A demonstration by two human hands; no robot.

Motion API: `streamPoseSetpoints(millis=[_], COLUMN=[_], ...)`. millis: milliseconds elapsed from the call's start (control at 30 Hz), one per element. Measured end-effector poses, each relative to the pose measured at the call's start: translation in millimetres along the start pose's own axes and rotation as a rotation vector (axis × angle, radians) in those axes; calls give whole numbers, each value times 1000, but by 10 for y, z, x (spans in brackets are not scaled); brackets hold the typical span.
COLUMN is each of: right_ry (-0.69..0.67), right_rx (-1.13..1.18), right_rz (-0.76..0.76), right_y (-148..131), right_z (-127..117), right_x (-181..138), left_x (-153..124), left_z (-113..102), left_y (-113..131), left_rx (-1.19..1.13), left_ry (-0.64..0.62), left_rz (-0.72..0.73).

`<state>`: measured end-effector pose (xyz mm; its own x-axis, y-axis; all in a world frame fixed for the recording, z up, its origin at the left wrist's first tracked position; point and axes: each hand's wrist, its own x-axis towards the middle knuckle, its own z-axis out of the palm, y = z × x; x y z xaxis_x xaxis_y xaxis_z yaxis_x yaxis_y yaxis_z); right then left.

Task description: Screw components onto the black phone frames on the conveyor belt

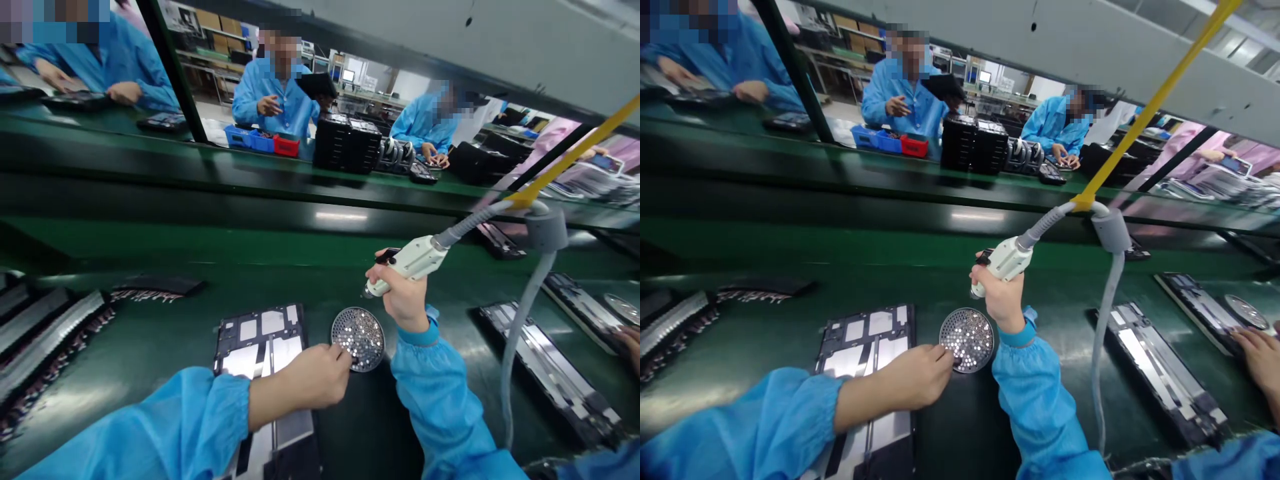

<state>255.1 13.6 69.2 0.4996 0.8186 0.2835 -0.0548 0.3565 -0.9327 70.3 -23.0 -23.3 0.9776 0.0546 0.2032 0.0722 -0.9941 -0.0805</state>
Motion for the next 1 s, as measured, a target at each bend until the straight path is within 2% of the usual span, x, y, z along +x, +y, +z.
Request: streamPoseSetpoints(millis=[167,333,433,533,567,633,733,800,900,1000], right_ry=[4,7,11,4,-2,-16,-35,-45,-52,-59], right_rx=[-1,-4,-2,2,0,-8,-18,-20,-27,-30], right_rz=[3,-1,1,3,3,6,11,12,3,-22], right_y=[0,4,3,14,21,35,54,63,75,88], right_z=[-14,-21,-24,-26,-26,-25,-19,-18,-20,-28], right_x=[-2,-8,-8,-3,-2,-2,-11,-18,-27,-30], left_x=[55,153,66,-137,-211,-340,-464,-516,-581,-630], left_z=[77,132,35,-163,-240,-392,-557,-599,-575,-515], left_y=[-71,-208,-269,-326,-354,-426,-566,-658,-756,-796], left_rx=[-34,-55,-75,-209,-299,-539,-933,-1122,-1184,-1150], left_ry=[-16,19,58,176,222,275,286,336,439,520], left_rz=[-5,-57,-85,-145,-194,-386,-827,-1052,-1226,-1295])
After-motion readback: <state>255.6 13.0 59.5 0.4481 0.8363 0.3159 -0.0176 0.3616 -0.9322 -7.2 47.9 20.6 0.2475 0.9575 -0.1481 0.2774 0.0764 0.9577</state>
